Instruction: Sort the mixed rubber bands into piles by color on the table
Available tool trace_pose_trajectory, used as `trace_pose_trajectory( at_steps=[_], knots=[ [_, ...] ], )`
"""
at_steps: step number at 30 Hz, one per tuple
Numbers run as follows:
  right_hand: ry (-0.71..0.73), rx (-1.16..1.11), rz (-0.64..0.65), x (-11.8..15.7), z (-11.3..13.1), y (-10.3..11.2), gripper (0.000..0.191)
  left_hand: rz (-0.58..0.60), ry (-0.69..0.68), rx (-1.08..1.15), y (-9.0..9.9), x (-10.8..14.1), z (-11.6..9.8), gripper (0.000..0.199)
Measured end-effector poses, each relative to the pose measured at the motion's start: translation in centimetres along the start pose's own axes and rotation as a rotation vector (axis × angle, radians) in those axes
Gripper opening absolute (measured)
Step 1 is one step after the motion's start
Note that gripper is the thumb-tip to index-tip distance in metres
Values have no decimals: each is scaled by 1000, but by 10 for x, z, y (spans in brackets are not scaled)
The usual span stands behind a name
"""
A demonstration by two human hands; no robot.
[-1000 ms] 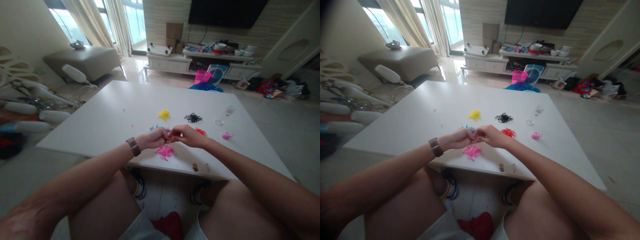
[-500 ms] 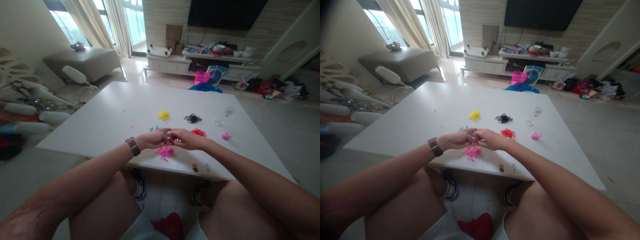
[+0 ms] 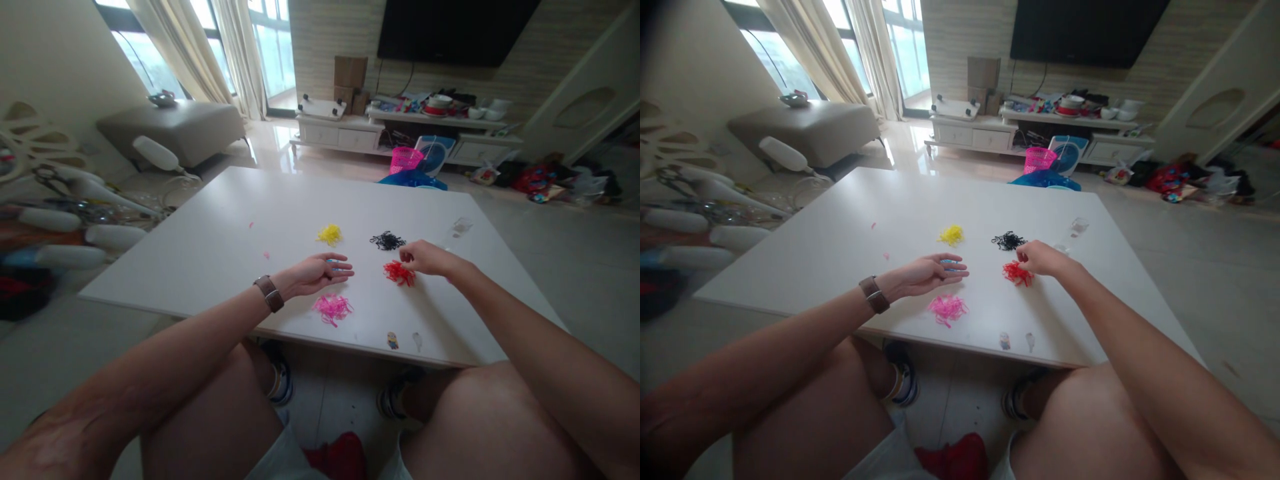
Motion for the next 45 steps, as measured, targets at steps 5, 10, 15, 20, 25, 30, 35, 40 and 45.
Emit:
trace_pose_trajectory(
  at_steps=[5,10,15,20,25,30,35,40,45],
  knots=[
    [223,-152,-72,0,90,-1,7,-33,-43,70,-6,1,-2,51],
    [499,-323,-148,10,180,-23,3,-46,-84,75,-11,1,-4,59],
    [502,-288,-174,5,191,-39,13,-97,-107,68,-4,-2,-4,61],
    [397,-381,-182,-4,186,-41,13,-74,-154,123,-1,-3,-8,52],
    [338,-445,-168,-11,186,-45,13,-32,-172,143,-3,-2,-8,31],
    [172,-358,-243,-26,149,-27,8,22,-103,-8,-3,-1,-22,10],
    [-210,-270,-428,-45,48,-2,8,-371,-440,-1069,83,10,-119,16],
    [-447,-234,-498,-46,-20,-4,9,-468,-303,-1543,180,16,-140,37],
    [-370,-118,-552,-42,-22,4,12,-431,-296,-1582,198,4,-118,27]
  ],
)
Point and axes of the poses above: each hand's wrist, its own x-axis away from the middle knuckle, its own y-axis out of the back of the hand, z = x × y, the point moved 9 cm from there along -x, towards the middle knuckle, and after that the axes turned 8 degrees about -z, right-handed, at the moved point
